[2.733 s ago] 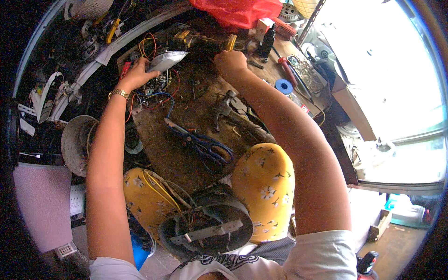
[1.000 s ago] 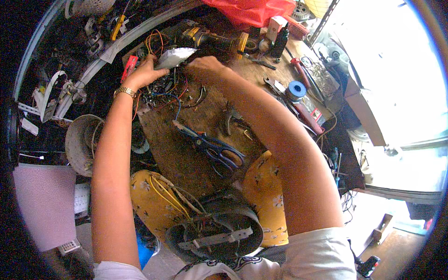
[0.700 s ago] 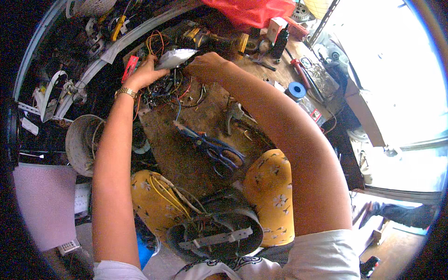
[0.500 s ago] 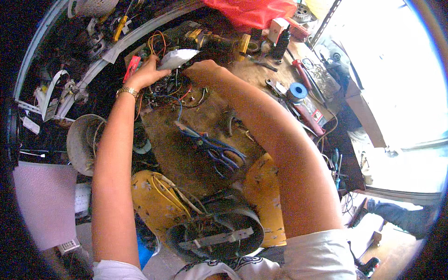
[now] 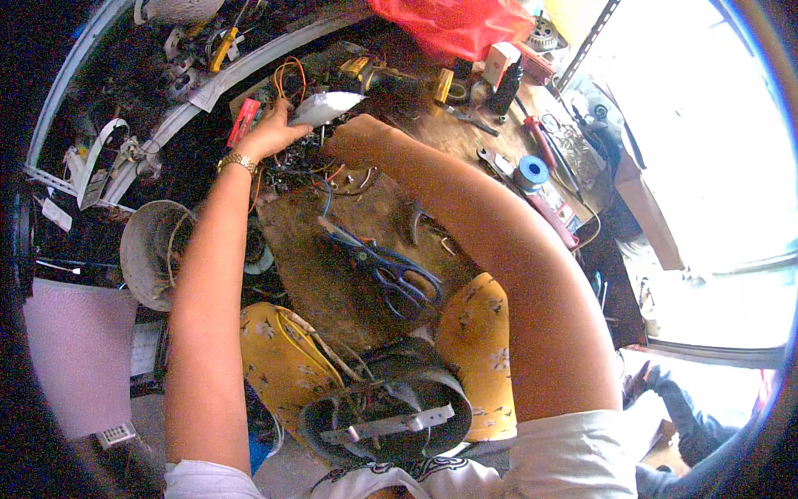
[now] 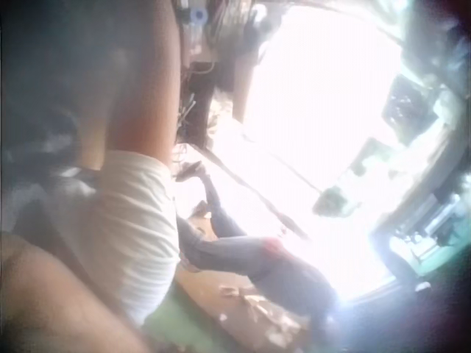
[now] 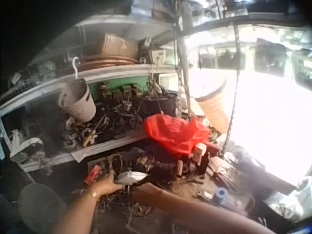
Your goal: The person connects wires within a light fixture using cable ties and a screwdriver at a workbench.
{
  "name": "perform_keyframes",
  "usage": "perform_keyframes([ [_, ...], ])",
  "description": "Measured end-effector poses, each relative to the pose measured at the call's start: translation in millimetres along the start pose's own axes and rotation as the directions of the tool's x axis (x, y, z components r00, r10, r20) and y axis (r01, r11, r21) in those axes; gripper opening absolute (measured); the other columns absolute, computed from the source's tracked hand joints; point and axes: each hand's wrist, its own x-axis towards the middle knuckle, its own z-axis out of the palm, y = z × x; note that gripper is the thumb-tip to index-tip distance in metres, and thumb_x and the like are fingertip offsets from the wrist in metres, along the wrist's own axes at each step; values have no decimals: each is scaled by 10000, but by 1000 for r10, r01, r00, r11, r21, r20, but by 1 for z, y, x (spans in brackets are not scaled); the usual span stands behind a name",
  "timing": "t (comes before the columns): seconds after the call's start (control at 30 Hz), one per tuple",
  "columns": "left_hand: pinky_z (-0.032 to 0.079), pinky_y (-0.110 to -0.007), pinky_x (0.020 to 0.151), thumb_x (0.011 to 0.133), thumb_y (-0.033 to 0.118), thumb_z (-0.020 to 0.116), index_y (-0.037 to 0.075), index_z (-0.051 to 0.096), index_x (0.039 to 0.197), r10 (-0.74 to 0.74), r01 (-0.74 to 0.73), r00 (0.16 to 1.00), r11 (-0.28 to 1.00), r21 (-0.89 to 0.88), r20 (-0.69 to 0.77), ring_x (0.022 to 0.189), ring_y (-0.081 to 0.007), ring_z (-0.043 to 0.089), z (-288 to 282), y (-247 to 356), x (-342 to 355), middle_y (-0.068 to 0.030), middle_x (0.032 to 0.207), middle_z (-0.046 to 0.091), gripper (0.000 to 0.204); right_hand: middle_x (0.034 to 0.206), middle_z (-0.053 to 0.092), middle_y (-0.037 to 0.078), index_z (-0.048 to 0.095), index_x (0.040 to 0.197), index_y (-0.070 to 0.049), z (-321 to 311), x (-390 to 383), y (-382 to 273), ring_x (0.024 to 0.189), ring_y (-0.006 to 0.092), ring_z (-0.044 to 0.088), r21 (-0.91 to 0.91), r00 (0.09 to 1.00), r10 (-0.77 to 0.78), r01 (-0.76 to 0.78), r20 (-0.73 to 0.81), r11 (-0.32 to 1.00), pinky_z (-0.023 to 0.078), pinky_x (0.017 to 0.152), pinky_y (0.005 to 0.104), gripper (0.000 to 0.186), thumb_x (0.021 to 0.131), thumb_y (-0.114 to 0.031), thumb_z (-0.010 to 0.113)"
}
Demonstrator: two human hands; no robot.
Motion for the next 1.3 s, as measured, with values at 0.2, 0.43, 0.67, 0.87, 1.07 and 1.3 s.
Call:
perform_keyframes([
  [0.2,378,-417,1133,801,498,752,-63,424,1374,-7,8,1000,999,-35,20,1355,-398,474,0,4,-1,-318,1421,485,866,1031,721,128,644,1267,-197,-15,-14,17,1025,302,700,-62,998,-5,8,61,998,581,795,435,512,768,-89,686],
  [0.43,401,-461,1099,747,642,763,-44,489,1261,77,-93,974,993,-67,-211,1277,-419,484,15,6,-14,-280,1267,539,900,1084,709,162,569,1290,-26,-34,-81,33,928,264,734,837,884,448,-343,134,427,604,726,362,484,834,117,497],
  [0.67,511,-388,868,959,311,688,36,574,1238,170,-323,925,822,-470,-339,1041,-254,597,13,46,-102,-106,1218,590,408,1114,688,113,390,1477,-15,-69,-157,-69,1032,177,686,845,679,559,176,-475,505,544,884,325,635,890,111,598],
  [0.87,518,-245,698,1008,269,625,63,624,1239,347,144,932,-97,-985,102,780,-83,602,-22,172,-242,-31,1086,679,310,1200,667,149,295,1544,-8,-89,-188,-164,1197,279,563,800,573,564,353,-595,485,414,1047,390,738,895,-10,647],
  [1.07,478,-199,548,981,218,658,43,636,1243,302,124,948,-50,-991,103,702,-75,597,-26,156,-291,-60,1068,696,316,1267,646,178,353,1533,8,-99,-210,-198,1203,353,584,641,552,414,314,-724,700,385,1070,464,727,881,-41,669],
  [1.3,441,-177,461,974,160,661,43,691,1090,202,116,972,52,-992,124,629,-98,652,-20,164,-337,-61,852,714,167,1292,610,187,518,1468,-104,-86,-234,-220,1196,353,579,436,491,257,293,-832,851,384,1046,534,646,849,-99,700],
])
